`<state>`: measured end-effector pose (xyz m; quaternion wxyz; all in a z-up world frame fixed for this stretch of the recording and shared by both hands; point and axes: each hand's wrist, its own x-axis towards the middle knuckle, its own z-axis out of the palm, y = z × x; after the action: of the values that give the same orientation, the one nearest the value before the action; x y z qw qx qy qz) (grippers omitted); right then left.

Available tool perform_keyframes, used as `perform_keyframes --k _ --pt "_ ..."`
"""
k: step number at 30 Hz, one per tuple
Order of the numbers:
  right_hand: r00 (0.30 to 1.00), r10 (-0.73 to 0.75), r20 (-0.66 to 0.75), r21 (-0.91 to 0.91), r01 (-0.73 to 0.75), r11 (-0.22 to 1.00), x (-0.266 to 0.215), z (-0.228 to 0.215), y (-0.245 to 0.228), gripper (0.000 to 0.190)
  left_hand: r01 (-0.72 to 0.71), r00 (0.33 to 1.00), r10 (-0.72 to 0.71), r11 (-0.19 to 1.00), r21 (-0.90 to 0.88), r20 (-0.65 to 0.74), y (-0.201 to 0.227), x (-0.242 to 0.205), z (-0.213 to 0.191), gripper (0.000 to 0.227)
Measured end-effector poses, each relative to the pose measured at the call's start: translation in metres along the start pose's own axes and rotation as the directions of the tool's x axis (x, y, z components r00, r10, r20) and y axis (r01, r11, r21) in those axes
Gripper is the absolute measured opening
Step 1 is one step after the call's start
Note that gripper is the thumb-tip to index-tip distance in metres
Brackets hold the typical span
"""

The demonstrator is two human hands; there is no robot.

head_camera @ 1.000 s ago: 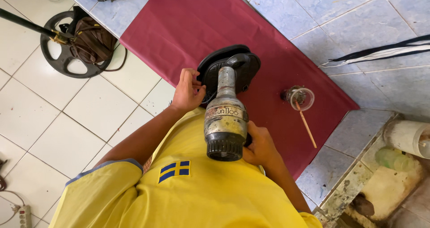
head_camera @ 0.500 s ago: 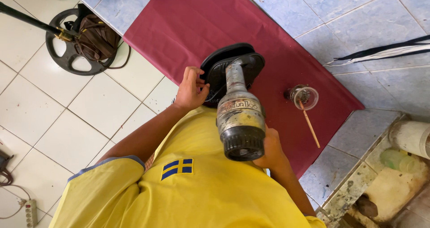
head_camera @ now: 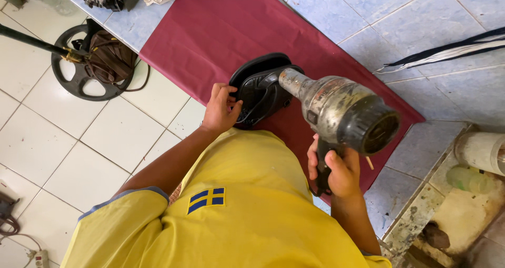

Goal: The person paints a black handbag with a brush, applying a dark substance to the exterior and interior surfaces. They then use a heat gun to dry the painted areas.

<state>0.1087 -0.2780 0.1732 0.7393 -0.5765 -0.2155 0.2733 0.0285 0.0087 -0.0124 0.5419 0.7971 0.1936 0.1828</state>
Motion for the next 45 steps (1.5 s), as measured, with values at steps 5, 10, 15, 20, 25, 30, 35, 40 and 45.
perform_keyframes --k 5,10,15,20,25,30,35,40,45 --pt "0.999 -0.013 -0.039 0.098 0.017 0.995 0.007 0.000 -0.007 0.052 0.025 1.000 -0.025 0.999 0.036 -0.005 -0.002 0.001 0.001 0.028" --pt "0.996 -0.001 -0.087 0.106 0.010 0.994 0.005 -0.006 -0.005 0.051 0.026 1.000 -0.025 0.997 0.078 -0.015 -0.008 -0.001 0.003 0.026" --pt "0.994 0.021 -0.103 0.155 -0.005 0.988 0.003 -0.006 -0.005 0.050 0.023 0.999 -0.022 0.998 0.051 -0.023 -0.013 -0.001 0.003 0.025" --pt "0.992 0.048 -0.114 0.239 -0.020 0.971 0.002 -0.008 -0.001 0.052 -0.009 1.000 0.010 0.999 0.041 -0.028 -0.017 0.000 0.005 0.024" --pt "0.990 0.058 -0.131 0.299 -0.016 0.954 0.001 -0.011 0.005 0.051 -0.045 0.998 0.046 0.998 0.041 -0.034 -0.027 0.000 0.008 0.024" --pt "0.988 0.057 -0.141 0.287 -0.014 0.958 0.000 -0.015 0.010 0.049 -0.038 0.998 0.039 0.999 0.024 -0.042 -0.028 -0.001 0.008 0.023" --pt "0.985 0.105 -0.139 0.325 -0.055 0.944 -0.002 -0.023 0.022 0.050 -0.053 0.997 0.056 0.997 0.057 -0.046 -0.031 0.001 0.008 0.023" --pt "0.985 0.133 -0.110 0.438 -0.072 0.896 -0.004 -0.031 0.040 0.050 -0.049 0.998 0.051 0.998 0.038 -0.046 -0.030 0.001 0.006 0.022" --pt "0.983 0.165 -0.083 0.525 -0.097 0.845 -0.008 -0.040 0.053 0.051 -0.020 0.999 0.022 0.999 0.041 -0.040 -0.030 0.001 0.005 0.022"
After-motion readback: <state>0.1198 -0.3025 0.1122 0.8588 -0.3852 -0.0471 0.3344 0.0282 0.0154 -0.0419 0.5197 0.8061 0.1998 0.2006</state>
